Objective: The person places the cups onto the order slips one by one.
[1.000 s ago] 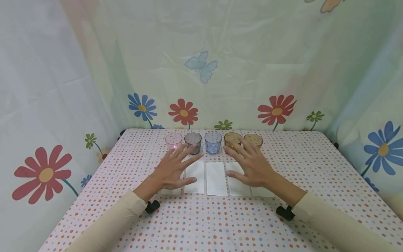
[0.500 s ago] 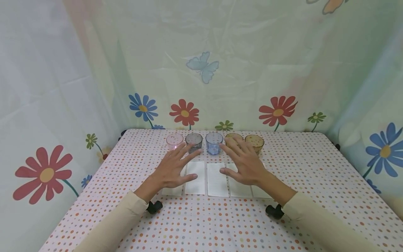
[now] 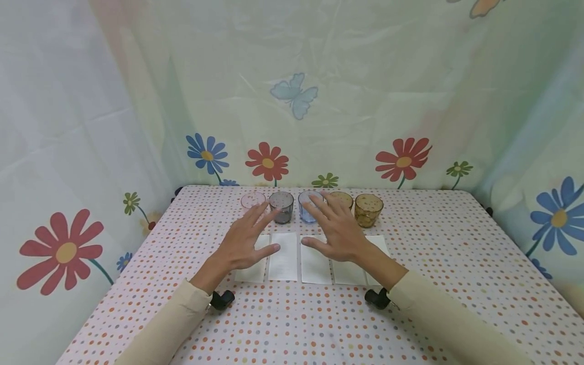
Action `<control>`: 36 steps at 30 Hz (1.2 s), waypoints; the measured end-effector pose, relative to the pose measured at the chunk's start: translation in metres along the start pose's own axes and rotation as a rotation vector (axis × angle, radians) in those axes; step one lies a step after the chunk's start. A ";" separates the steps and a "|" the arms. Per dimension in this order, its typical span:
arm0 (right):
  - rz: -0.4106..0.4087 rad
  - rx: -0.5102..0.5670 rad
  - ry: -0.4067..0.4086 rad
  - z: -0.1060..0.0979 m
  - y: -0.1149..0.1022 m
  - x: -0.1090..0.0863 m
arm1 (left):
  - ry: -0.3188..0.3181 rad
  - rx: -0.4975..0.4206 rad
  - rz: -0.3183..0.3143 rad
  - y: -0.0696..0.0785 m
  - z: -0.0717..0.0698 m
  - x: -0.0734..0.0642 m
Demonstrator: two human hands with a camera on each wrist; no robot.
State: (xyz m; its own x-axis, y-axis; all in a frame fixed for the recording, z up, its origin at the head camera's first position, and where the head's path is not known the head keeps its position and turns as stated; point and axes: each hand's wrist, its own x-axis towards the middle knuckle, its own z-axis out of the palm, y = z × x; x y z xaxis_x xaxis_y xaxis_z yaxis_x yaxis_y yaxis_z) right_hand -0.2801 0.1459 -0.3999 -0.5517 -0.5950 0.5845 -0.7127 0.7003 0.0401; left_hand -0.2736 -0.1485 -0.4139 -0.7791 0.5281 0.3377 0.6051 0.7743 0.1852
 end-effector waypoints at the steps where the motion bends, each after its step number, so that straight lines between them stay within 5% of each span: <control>1: 0.010 -0.001 -0.008 0.001 -0.001 0.001 | 0.000 -0.006 -0.007 -0.001 0.000 0.000; 16: 0.098 -0.040 -0.105 0.014 -0.013 0.028 | 0.068 -0.049 -0.064 -0.009 0.002 0.004; 25: 0.048 -0.061 -0.140 0.024 -0.017 0.042 | 0.125 -0.104 -0.108 -0.018 -0.001 0.005; 36: 0.084 -0.082 -0.162 0.031 -0.023 0.058 | 0.165 -0.197 -0.156 -0.025 0.001 0.009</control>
State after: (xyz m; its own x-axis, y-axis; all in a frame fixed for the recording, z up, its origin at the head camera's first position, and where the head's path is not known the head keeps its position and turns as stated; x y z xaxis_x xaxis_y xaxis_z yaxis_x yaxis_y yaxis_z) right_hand -0.3090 0.0832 -0.3925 -0.6754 -0.5839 0.4504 -0.6269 0.7763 0.0663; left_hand -0.2960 -0.1633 -0.4164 -0.8378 0.3314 0.4339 0.5127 0.7507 0.4166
